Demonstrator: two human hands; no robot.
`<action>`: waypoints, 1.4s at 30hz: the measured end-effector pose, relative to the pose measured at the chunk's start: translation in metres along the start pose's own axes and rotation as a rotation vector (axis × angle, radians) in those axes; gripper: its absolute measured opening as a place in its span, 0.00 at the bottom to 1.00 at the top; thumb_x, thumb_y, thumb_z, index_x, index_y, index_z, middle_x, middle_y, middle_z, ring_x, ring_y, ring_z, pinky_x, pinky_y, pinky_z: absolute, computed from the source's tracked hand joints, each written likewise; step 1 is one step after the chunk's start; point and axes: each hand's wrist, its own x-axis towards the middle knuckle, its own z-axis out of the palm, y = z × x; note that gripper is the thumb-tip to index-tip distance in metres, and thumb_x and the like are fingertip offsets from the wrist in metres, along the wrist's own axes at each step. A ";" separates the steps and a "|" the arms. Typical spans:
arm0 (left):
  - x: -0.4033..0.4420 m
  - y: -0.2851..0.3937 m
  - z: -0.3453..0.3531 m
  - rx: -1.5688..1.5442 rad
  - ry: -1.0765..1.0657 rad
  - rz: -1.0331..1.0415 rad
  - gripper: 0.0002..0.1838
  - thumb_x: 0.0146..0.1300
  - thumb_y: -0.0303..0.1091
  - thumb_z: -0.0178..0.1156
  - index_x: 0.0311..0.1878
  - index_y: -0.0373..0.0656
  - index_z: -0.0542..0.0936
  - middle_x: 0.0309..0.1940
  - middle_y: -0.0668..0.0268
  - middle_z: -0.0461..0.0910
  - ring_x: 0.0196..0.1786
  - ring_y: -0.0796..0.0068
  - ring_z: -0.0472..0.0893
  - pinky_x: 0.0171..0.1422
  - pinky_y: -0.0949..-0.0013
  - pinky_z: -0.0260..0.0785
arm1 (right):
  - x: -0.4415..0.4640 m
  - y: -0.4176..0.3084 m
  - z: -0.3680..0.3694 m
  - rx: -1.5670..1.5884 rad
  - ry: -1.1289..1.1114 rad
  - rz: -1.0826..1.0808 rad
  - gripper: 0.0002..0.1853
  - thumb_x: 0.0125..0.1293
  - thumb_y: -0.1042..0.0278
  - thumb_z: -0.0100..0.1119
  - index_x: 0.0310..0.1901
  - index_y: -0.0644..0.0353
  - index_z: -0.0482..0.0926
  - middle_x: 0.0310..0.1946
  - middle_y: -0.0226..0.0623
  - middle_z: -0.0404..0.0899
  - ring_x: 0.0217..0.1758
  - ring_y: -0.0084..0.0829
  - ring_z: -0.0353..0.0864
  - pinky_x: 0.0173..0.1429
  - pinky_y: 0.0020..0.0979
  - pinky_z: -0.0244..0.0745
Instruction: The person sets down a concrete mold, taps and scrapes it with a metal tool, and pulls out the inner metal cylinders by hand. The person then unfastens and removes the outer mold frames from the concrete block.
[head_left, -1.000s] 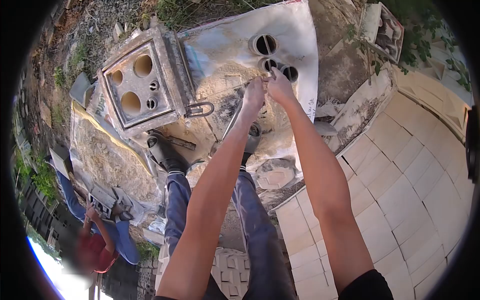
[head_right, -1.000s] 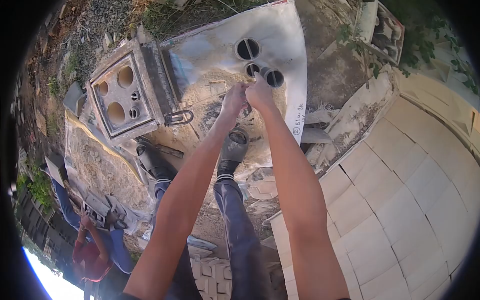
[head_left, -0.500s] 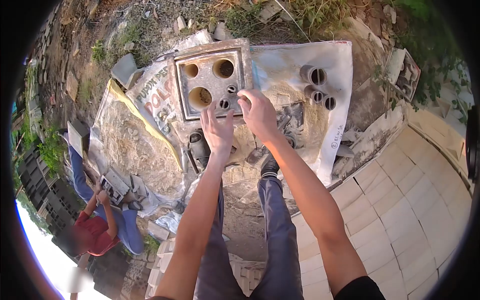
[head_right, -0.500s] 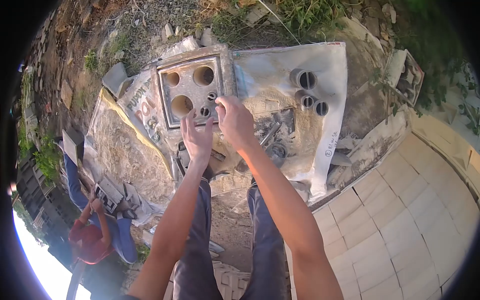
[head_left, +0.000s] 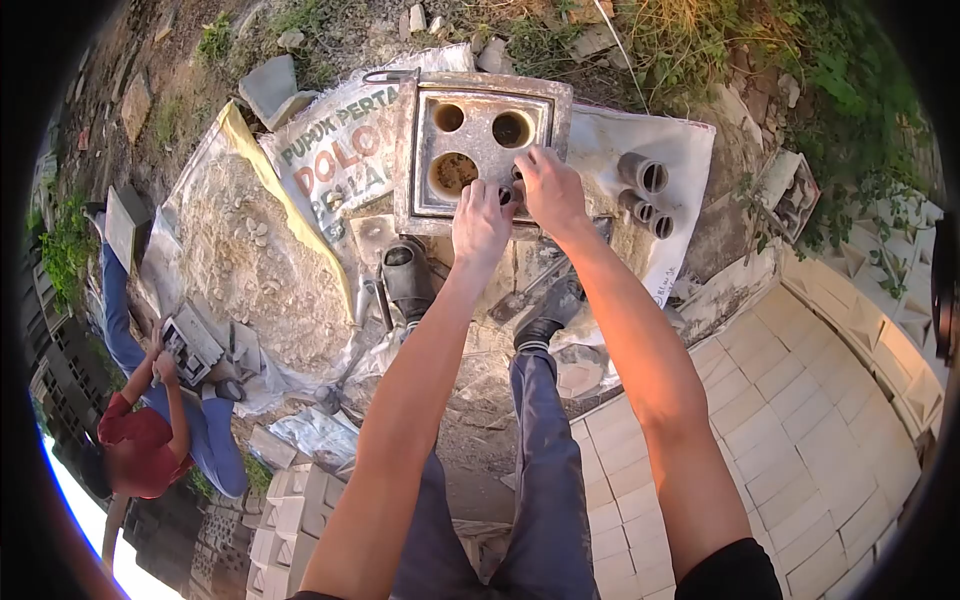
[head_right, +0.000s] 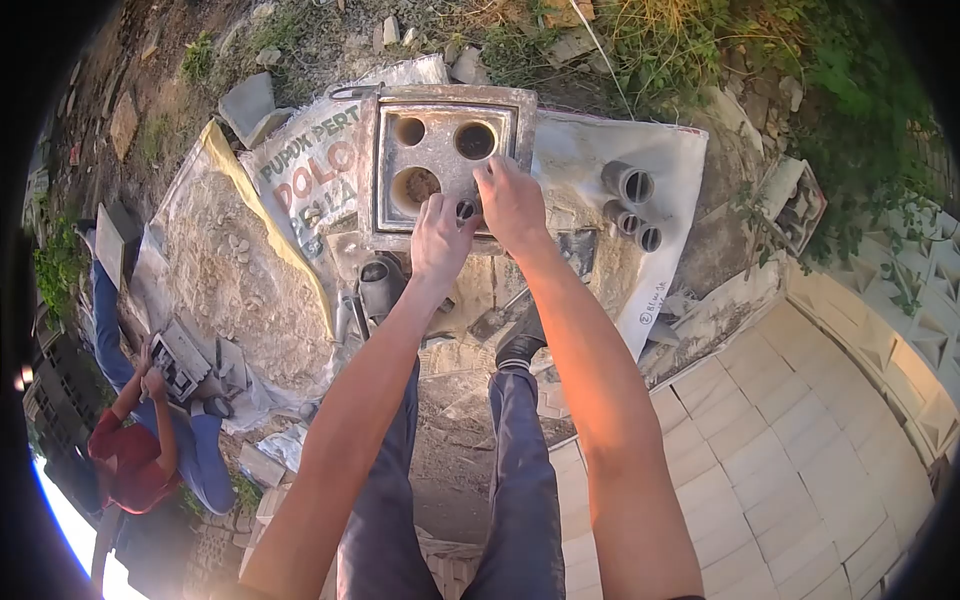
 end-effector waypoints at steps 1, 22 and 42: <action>0.000 0.000 0.000 -0.035 -0.002 0.000 0.17 0.51 0.29 0.68 0.43 0.37 0.74 0.40 0.55 0.73 0.46 0.54 0.74 0.51 0.56 0.70 | 0.000 0.002 -0.001 -0.010 -0.009 -0.015 0.14 0.56 0.75 0.59 0.45 0.59 0.81 0.42 0.38 0.76 0.47 0.37 0.78 0.45 0.37 0.79; -0.047 -0.035 -0.025 0.033 -0.136 0.137 0.31 0.58 0.31 0.63 0.66 0.37 0.69 0.68 0.57 0.66 0.73 0.58 0.62 0.77 0.54 0.53 | 0.010 -0.076 0.011 -0.241 -0.371 0.489 0.06 0.64 0.66 0.58 0.37 0.56 0.82 0.42 0.35 0.83 0.45 0.34 0.86 0.42 0.35 0.83; -0.038 -0.040 -0.029 0.084 -0.229 0.047 0.24 0.61 0.30 0.59 0.63 0.44 0.74 0.66 0.66 0.71 0.71 0.71 0.67 0.77 0.60 0.55 | 0.014 -0.042 -0.007 -0.148 -0.511 0.311 0.29 0.50 0.37 0.66 0.31 0.63 0.85 0.29 0.47 0.85 0.37 0.44 0.86 0.41 0.38 0.81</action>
